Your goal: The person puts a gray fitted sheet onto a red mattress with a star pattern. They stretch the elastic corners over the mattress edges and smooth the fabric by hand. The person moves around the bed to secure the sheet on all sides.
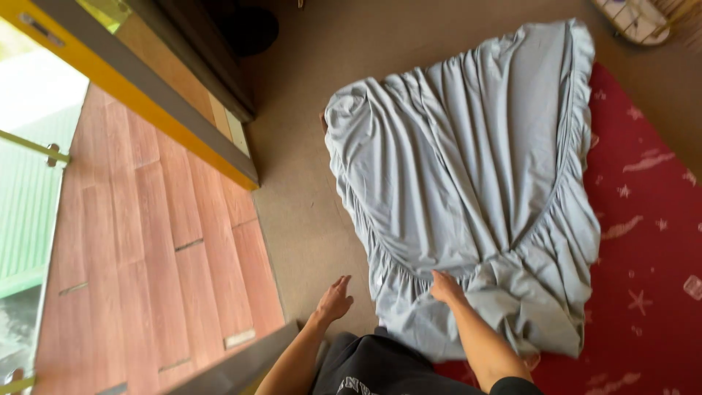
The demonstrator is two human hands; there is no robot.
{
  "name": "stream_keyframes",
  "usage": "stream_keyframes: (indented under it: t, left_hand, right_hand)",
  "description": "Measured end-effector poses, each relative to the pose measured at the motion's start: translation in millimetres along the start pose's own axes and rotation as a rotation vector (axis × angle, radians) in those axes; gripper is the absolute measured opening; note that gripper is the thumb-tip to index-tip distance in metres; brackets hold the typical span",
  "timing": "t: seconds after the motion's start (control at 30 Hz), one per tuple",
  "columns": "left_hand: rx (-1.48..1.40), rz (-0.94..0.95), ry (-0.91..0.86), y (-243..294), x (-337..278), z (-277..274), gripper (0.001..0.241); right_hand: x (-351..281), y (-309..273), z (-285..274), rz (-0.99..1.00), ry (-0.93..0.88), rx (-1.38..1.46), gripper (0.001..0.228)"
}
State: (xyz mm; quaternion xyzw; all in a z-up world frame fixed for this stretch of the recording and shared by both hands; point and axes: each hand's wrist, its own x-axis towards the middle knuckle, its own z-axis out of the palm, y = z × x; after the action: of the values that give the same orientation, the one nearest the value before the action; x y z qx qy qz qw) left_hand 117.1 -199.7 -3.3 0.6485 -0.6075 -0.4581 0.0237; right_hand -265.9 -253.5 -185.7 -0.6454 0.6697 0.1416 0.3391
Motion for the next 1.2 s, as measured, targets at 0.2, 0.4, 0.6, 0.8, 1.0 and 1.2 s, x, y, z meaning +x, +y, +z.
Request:
stream_keyframes:
  t: [0.2, 0.4, 0.6, 0.8, 1.0, 1.2]
  left_hand:
    - [-0.090, 0.001, 0.118, -43, 112, -95, 0.076]
    - [-0.128, 0.133, 0.175, -74, 214, -233, 0.073]
    - [-0.084, 0.026, -0.014, -94, 315, -388, 0.073]
    - [0.076, 0.159, -0.036, -69, 478, -492, 0.072]
    - [0.180, 0.472, -0.015, -27, 661, -552, 0.071]
    - [0.326, 0.740, -0.247, 64, 788, -586, 0.068]
  right_hand:
    - [52, -167, -154, -0.026, -0.018, -0.039, 0.068]
    - [143, -286, -221, 0.102, -0.058, 0.031, 0.066]
    - [250, -336, -217, 0.188, -0.105, 0.075, 0.066]
    - [340, -399, -306, 0.285, -0.014, 0.285, 0.065]
    - [478, -405, -343, 0.347, 0.118, 0.424, 0.073]
    - [520, -407, -361, 0.472, 0.258, 0.602, 0.071]
